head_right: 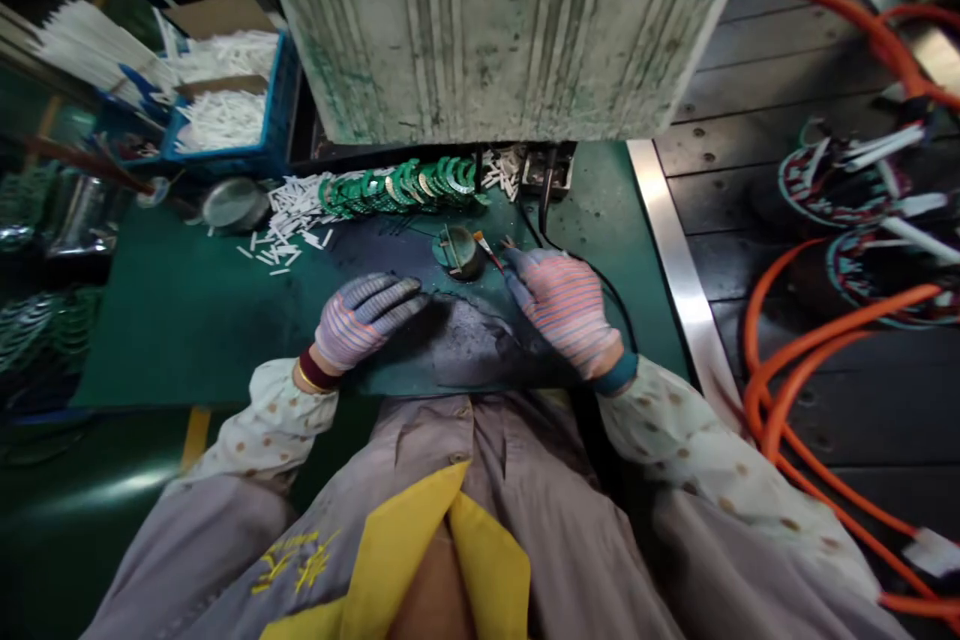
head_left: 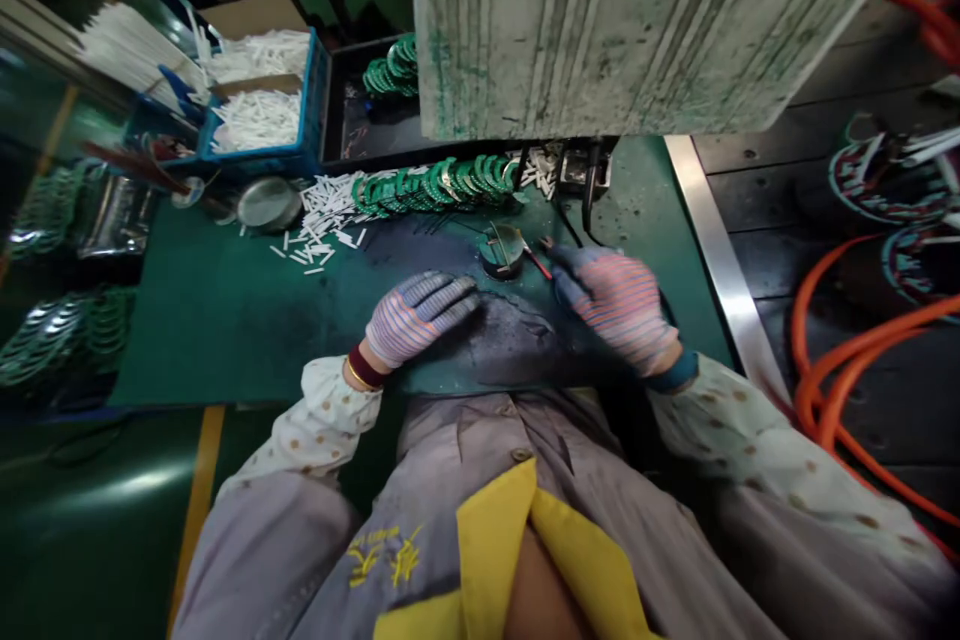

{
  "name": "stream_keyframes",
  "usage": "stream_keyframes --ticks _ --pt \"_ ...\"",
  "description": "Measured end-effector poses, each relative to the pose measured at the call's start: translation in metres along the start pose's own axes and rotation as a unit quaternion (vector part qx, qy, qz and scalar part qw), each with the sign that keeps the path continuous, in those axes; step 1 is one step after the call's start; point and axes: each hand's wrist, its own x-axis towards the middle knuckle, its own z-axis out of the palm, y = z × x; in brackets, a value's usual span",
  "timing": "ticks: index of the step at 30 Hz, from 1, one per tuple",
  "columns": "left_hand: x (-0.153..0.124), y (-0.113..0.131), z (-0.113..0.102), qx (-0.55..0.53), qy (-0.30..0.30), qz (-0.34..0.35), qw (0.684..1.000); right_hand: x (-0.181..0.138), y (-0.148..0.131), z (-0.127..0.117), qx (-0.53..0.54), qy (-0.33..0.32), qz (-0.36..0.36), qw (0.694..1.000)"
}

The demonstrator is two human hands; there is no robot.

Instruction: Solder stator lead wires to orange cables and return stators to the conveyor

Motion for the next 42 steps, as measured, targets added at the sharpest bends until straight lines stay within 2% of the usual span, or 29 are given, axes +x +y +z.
stream_keyframes --ticks 2,4,7,10,13,14,16,18,21,23,28,32,37,42 --pt "-0.022 -0.002 0.002 -0.010 -0.049 -0.080 0.996 0.019 -0.029 0.000 -0.018 -0.072 0.009 0.997" --pt "-0.039 -0.010 0.001 -0.017 -0.079 -0.133 0.988 0.040 -0.046 0.002 -0.051 -0.117 0.038 0.991" --pt "-0.063 -0.041 -0.007 0.002 -0.078 -0.223 0.972 0.050 -0.051 0.001 -0.078 -0.128 0.071 0.986" --pt "-0.095 -0.096 -0.017 0.068 -0.039 -0.392 0.917 0.022 -0.043 -0.013 -0.061 -0.058 0.115 0.990" --pt "-0.131 -0.153 -0.018 0.117 -0.008 -0.489 0.864 -0.029 -0.040 -0.036 -0.017 0.108 0.122 0.987" --pt "-0.140 -0.169 -0.016 0.126 -0.001 -0.507 0.853 -0.043 -0.044 -0.043 0.014 0.148 0.095 0.984" --pt "-0.153 -0.193 -0.006 0.137 0.006 -0.534 0.835 -0.059 -0.060 -0.050 0.091 0.179 0.014 0.979" --pt "-0.158 -0.206 0.006 0.140 0.011 -0.553 0.822 -0.053 -0.085 -0.046 0.132 0.170 -0.078 0.973" --pt "-0.159 -0.210 0.019 0.140 0.032 -0.564 0.813 -0.008 -0.133 -0.031 0.147 0.118 -0.177 0.966" --pt "-0.158 -0.206 0.023 0.140 0.058 -0.557 0.817 0.037 -0.169 -0.021 0.142 0.091 -0.204 0.964" --pt "-0.161 -0.193 0.020 0.130 0.113 -0.529 0.831 0.160 -0.262 0.000 0.081 0.019 -0.194 0.977" --pt "-0.167 -0.193 0.017 0.103 0.146 -0.546 0.818 0.234 -0.316 0.022 0.062 -0.002 -0.172 0.983" --pt "-0.172 -0.195 0.015 0.075 0.165 -0.560 0.809 0.272 -0.346 0.043 0.015 -0.043 -0.190 0.981" --pt "-0.175 -0.195 0.019 0.098 0.156 -0.547 0.817 0.270 -0.338 0.046 0.035 0.004 -0.200 0.979"
